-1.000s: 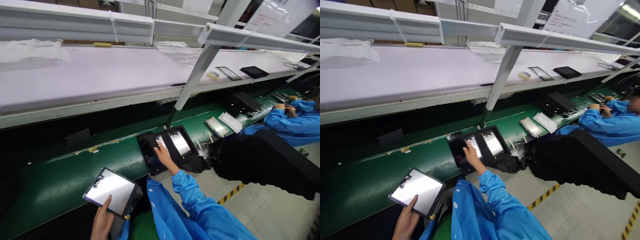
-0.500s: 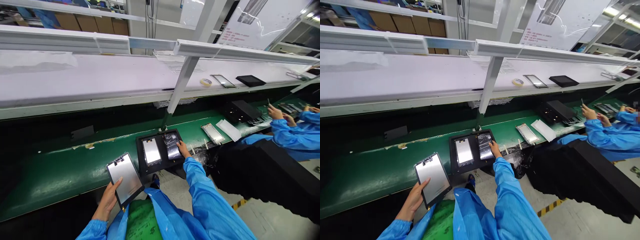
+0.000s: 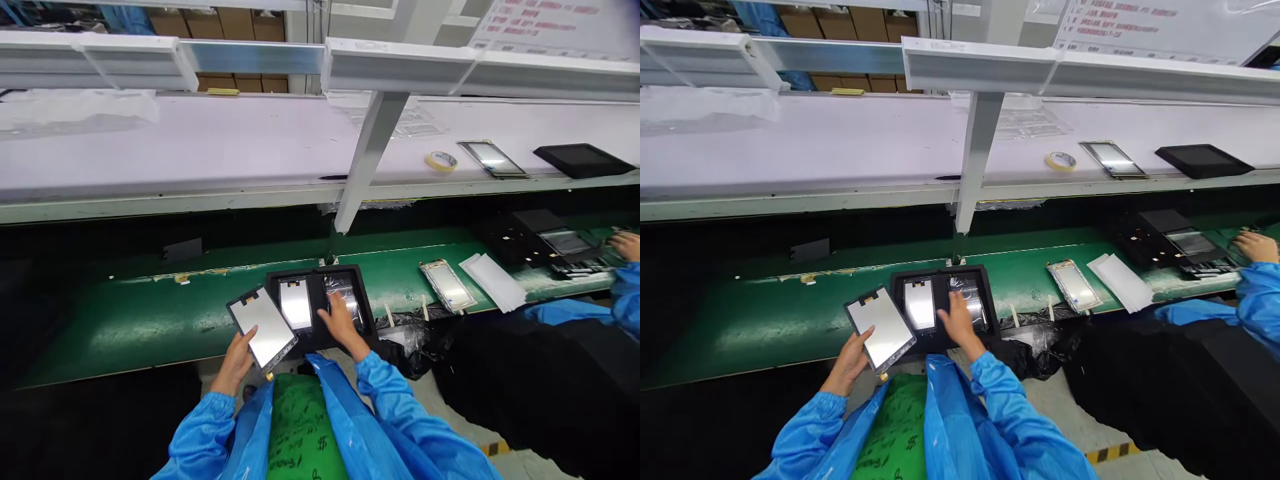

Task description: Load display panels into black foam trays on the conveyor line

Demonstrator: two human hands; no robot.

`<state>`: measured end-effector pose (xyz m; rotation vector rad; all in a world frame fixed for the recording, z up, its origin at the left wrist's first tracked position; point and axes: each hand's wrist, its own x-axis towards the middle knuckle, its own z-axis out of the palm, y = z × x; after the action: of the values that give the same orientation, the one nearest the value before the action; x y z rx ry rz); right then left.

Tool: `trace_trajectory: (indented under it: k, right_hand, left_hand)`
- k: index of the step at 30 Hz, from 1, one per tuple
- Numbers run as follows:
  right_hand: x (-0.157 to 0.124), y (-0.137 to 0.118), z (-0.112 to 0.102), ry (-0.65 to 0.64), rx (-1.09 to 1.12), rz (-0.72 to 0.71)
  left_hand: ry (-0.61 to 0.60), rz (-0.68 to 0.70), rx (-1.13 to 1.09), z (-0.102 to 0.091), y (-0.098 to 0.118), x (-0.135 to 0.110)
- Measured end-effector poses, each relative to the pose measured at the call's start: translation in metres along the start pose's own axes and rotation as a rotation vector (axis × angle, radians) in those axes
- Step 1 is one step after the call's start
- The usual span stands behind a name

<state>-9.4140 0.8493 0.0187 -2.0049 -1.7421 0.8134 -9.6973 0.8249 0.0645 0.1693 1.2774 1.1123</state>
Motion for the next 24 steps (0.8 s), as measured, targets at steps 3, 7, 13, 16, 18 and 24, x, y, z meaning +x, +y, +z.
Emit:
trace_trajectory:
  k: [3,7,13,16,18,24]
  right_hand:
    - [-0.026,-0.056,0.021,-0.358,0.252,-0.339]
    - [-0.031,-0.085,0.038,-0.532,0.323,-0.401]
    - [-0.005,-0.05,0.046,-0.251,0.572,-0.301]
    - [0.013,-0.026,0.054,-0.156,0.745,-0.093]
    - [0.023,-0.013,0.064,-0.148,0.868,0.018]
    - [0.041,0.008,0.092,-0.05,0.746,0.071]
  left_hand:
    - [-0.04,-0.014,-0.03,0.03,-0.012,0.003]
    - [-0.159,-0.039,-0.036,0.058,-0.026,0.006]
    - [-0.362,-0.026,0.263,0.052,-0.031,0.022]
    - [-0.103,0.068,0.435,0.044,-0.041,0.043]
    - [0.013,0.104,0.458,0.042,-0.05,0.059]
    - [0.104,0.144,0.524,0.051,-0.068,0.102]
